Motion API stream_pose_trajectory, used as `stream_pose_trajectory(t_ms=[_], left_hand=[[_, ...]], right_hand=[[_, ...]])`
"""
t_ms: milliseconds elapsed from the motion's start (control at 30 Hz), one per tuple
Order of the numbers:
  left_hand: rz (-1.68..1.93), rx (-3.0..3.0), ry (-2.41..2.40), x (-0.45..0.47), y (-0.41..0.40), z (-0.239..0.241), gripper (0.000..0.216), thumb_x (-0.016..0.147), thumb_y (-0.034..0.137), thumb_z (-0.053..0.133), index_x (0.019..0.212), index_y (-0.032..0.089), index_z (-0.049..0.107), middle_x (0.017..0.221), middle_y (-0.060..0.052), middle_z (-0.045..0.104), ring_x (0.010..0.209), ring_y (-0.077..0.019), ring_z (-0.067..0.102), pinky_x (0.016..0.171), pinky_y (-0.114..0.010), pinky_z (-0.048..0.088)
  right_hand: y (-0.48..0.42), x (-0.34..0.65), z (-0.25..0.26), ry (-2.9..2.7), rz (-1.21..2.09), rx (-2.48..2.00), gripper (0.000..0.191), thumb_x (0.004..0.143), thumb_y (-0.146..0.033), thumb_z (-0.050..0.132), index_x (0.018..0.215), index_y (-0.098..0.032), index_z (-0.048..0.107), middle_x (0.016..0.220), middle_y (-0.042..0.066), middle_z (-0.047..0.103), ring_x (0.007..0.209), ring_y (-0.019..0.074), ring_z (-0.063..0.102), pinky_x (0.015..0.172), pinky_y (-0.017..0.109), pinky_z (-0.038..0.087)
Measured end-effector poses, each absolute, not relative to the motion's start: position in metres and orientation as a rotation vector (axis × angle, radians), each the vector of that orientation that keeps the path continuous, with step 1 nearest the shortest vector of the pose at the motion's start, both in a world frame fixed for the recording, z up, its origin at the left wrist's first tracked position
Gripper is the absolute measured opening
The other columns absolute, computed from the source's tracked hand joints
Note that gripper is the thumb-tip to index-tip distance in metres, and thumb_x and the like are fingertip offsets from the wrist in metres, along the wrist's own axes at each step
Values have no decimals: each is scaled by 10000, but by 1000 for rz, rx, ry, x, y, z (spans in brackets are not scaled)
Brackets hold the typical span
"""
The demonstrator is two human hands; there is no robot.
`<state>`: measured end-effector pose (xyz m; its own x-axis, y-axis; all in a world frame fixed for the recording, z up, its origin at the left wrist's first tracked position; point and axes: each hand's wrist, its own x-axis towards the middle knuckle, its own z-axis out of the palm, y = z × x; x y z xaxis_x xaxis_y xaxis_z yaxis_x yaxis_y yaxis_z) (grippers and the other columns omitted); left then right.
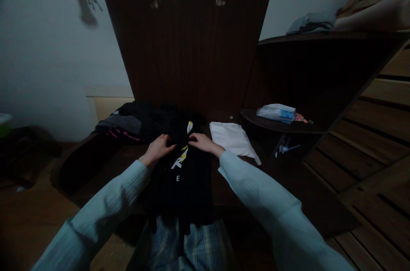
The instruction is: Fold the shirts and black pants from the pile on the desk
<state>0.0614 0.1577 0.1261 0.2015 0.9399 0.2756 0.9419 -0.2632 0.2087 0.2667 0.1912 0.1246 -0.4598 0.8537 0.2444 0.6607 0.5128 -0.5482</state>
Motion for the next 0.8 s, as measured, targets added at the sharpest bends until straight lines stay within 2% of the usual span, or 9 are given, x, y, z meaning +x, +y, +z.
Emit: stream_pose_trajectory(t_ms=[100, 200, 333, 400, 467, 567, 667, 800], left_hand=[[-425, -2456, -1938, 58, 114, 117, 351, 713, 495, 504, 820, 162, 528, 834, -91, 588, 774, -235, 589, 637, -295, 434], [-305, -2481, -1983, 62, 90, 110, 293, 717, 431, 524, 847, 169, 506, 851, -93, 594, 792, -237, 591, 622, -287, 425], [-164, -2461, -2072, 65, 85, 112, 144, 793, 279, 442, 875, 167, 484, 896, -105, 615, 827, -224, 603, 633, -280, 420], [-127, -2451, -2093, 65, 87, 116, 135, 824, 258, 393, 877, 166, 476, 880, -103, 628, 823, -223, 610, 632, -283, 421], [-136, -2428, -2095, 67, 87, 120, 164, 848, 279, 354, 901, 167, 461, 856, -101, 637, 813, -225, 616, 624, -287, 422], [-167, -2410, -2091, 74, 85, 120, 203, 868, 311, 310, 948, 169, 432, 830, -101, 641, 788, -227, 622, 606, -288, 421], [-191, -2443, -2076, 82, 80, 116, 183, 862, 268, 309, 972, 168, 415, 814, -91, 642, 777, -220, 623, 604, -283, 417], [-264, -2471, -2041, 80, 67, 112, 164, 802, 210, 389, 957, 161, 410, 843, -79, 624, 817, -196, 607, 638, -261, 413]], right_hand=[[152, 266, 105, -2395, 477, -1089, 188, 794, -192, 487, 943, -154, 594, 806, 36, 612, 727, 132, 560, 683, 255, 434], [131, 259, 91, -2481, 477, -1009, 228, 806, -212, 479, 1007, -170, 576, 758, 19, 588, 672, 121, 533, 629, 229, 412], [134, 251, 82, -2433, 520, -1158, 150, 803, -237, 484, 801, -149, 606, 685, 8, 574, 597, 104, 495, 556, 207, 363], [140, 249, 83, -2357, 604, -1257, 148, 785, -226, 506, 702, -139, 592, 620, -5, 560, 549, 92, 472, 518, 199, 333], [145, 247, 86, -2252, 781, -1302, 168, 782, -226, 509, 659, -138, 583, 527, -28, 520, 488, 77, 447, 483, 189, 314], [149, 237, 94, -1964, 1239, -1349, 268, 841, -293, 419, 680, -144, 573, 394, -58, 452, 367, 63, 404, 411, 173, 303], [148, 221, 100, -1606, 1635, -1379, 328, 867, -356, 368, 678, -145, 534, 426, -22, 537, 351, 66, 464, 377, 163, 344], [147, 203, 101, -1334, 1775, -1375, 233, 810, -204, 499, 585, -149, 471, 417, -23, 536, 384, 72, 530, 404, 151, 419]])
